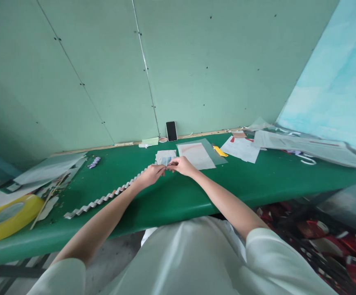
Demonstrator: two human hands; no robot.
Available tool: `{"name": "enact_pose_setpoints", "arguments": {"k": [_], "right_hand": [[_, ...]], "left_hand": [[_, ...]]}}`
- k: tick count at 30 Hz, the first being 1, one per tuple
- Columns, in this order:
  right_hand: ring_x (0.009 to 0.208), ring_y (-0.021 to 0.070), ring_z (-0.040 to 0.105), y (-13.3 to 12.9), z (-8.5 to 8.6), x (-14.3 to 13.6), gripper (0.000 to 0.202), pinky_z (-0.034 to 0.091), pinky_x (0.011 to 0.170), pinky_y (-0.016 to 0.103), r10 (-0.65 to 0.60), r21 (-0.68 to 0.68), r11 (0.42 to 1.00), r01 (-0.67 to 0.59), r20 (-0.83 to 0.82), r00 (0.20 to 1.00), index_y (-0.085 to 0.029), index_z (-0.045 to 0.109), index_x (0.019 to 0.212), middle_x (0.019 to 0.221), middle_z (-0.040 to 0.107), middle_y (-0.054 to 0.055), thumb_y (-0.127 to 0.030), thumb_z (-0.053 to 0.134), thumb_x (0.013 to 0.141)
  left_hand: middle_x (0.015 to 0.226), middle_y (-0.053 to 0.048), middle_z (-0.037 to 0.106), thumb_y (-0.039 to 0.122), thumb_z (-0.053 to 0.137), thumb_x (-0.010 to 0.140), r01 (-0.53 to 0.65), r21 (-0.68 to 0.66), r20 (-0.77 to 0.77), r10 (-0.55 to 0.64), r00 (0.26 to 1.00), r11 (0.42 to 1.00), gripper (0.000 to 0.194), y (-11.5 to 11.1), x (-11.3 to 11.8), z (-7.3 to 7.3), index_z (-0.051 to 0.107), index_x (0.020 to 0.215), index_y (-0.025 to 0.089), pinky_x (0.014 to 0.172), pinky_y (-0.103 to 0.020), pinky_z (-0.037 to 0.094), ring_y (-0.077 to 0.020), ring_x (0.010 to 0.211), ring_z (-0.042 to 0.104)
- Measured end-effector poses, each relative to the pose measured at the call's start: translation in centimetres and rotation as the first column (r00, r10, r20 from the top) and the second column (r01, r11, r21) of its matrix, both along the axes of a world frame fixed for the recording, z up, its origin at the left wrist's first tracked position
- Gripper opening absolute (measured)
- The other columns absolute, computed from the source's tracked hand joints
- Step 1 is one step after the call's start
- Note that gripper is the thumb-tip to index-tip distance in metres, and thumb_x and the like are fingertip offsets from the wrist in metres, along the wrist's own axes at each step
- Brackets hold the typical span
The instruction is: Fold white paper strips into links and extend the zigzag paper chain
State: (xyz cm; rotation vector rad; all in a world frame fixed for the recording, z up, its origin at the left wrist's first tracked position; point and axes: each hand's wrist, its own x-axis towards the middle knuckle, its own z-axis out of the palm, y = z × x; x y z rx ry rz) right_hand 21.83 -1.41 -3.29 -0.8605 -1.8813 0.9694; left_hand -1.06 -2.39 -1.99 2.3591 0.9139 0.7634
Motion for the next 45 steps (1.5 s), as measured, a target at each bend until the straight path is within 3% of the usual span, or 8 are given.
{"name": "enact_pose_setpoints", "arguments": {"k": [5, 8, 14, 24, 31, 39, 45], "right_hand": [[0.062, 0.0199, 0.069, 0.1, -0.2, 0.1, 0.041, 0.052, 0.059, 0.03, 0.005, -0.028, 1.0, -0.005, -0.001, 1.0, -0.017, 0.079, 0.081, 0.071, 0.075, 0.006, -0.058, 0.085, 0.079], [0.065, 0.0203, 0.07, 0.0, 0.1, 0.4, 0.041, 0.055, 0.064, 0.031, 0.045, -0.028, 0.999, -0.045, 0.003, 0.999, -0.017, 0.079, 0.082, 0.075, 0.077, 0.007, -0.057, 0.08, 0.085], [0.073, 0.0191, 0.073, -0.3, 1.1, 1.0, 0.045, 0.059, 0.072, 0.033, 0.177, -0.106, 0.975, -0.193, -0.146, 0.973, -0.018, 0.079, 0.115, 0.092, 0.081, 0.008, -0.053, 0.078, 0.088], [0.064, 0.018, 0.073, 0.0, 0.9, 0.8, 0.042, 0.058, 0.065, 0.03, 0.177, -0.147, 0.968, -0.202, -0.169, 0.97, -0.015, 0.079, 0.101, 0.08, 0.08, 0.007, -0.049, 0.089, 0.077], [0.064, 0.0188, 0.073, -0.2, 1.0, 1.0, 0.04, 0.059, 0.065, 0.032, 0.171, -0.105, 0.978, -0.183, -0.113, 0.979, -0.016, 0.08, 0.1, 0.081, 0.081, 0.008, -0.049, 0.088, 0.078], [0.067, 0.0196, 0.072, -0.4, 0.6, 1.1, 0.04, 0.058, 0.067, 0.031, 0.171, -0.003, 0.985, -0.171, 0.015, 0.985, -0.018, 0.08, 0.104, 0.079, 0.078, 0.006, -0.048, 0.087, 0.079], [0.073, 0.0194, 0.069, -0.3, 0.1, 0.9, 0.033, 0.055, 0.069, 0.03, 0.1, 0.122, 0.987, -0.105, 0.046, 0.994, -0.018, 0.08, 0.102, 0.08, 0.075, 0.006, -0.044, 0.084, 0.082]], "left_hand": [[0.076, -0.005, 0.074, 0.038, 0.055, 0.103, 0.0, -0.05, 0.011, 0.0, 1.0, 0.999, 0.029, -0.3, 0.2, 0.1, 0.072, 0.086, 0.022, 0.074, -0.028, 0.048, -0.0197, 0.07, 0.067], [0.075, -0.005, 0.075, 0.044, 0.054, 0.103, -0.008, -0.117, 0.046, 0.013, 0.999, 0.993, 0.033, -0.5, 0.4, 0.4, 0.071, 0.086, 0.022, 0.072, -0.028, 0.051, -0.0195, 0.069, 0.069], [0.075, -0.006, 0.075, 0.052, 0.053, 0.102, 0.009, -0.241, 0.13, 0.023, 0.991, 0.97, 0.04, -0.8, 0.5, 0.9, 0.07, 0.087, 0.019, 0.068, -0.028, 0.054, -0.019, 0.068, 0.07], [0.072, -0.006, 0.074, 0.063, 0.06, 0.096, 0.118, -0.369, 0.216, -0.038, 0.976, 0.922, 0.05, -0.8, 0.6, 0.9, 0.073, 0.085, 0.016, 0.064, -0.029, 0.054, -0.0185, 0.065, 0.069], [0.071, -0.008, 0.073, 0.07, 0.061, 0.093, 0.126, -0.424, 0.226, -0.03, 0.974, 0.897, 0.057, -0.2, 0.4, 0.2, 0.073, 0.086, 0.014, 0.063, -0.029, 0.054, -0.0178, 0.063, 0.067], [0.069, -0.006, 0.073, 0.064, 0.056, 0.098, 0.064, -0.337, 0.076, -0.04, 0.996, 0.939, 0.055, -0.1, 0.1, 0.5, 0.072, 0.079, 0.015, 0.065, -0.026, 0.054, -0.0154, 0.061, 0.066], [0.067, -0.005, 0.072, 0.064, 0.058, 0.096, 0.091, -0.374, 0.143, -0.04, 0.989, 0.923, 0.053, 0.1, 0.1, 0.3, 0.071, 0.078, 0.015, 0.064, -0.026, 0.054, -0.015, 0.06, 0.065]]}}
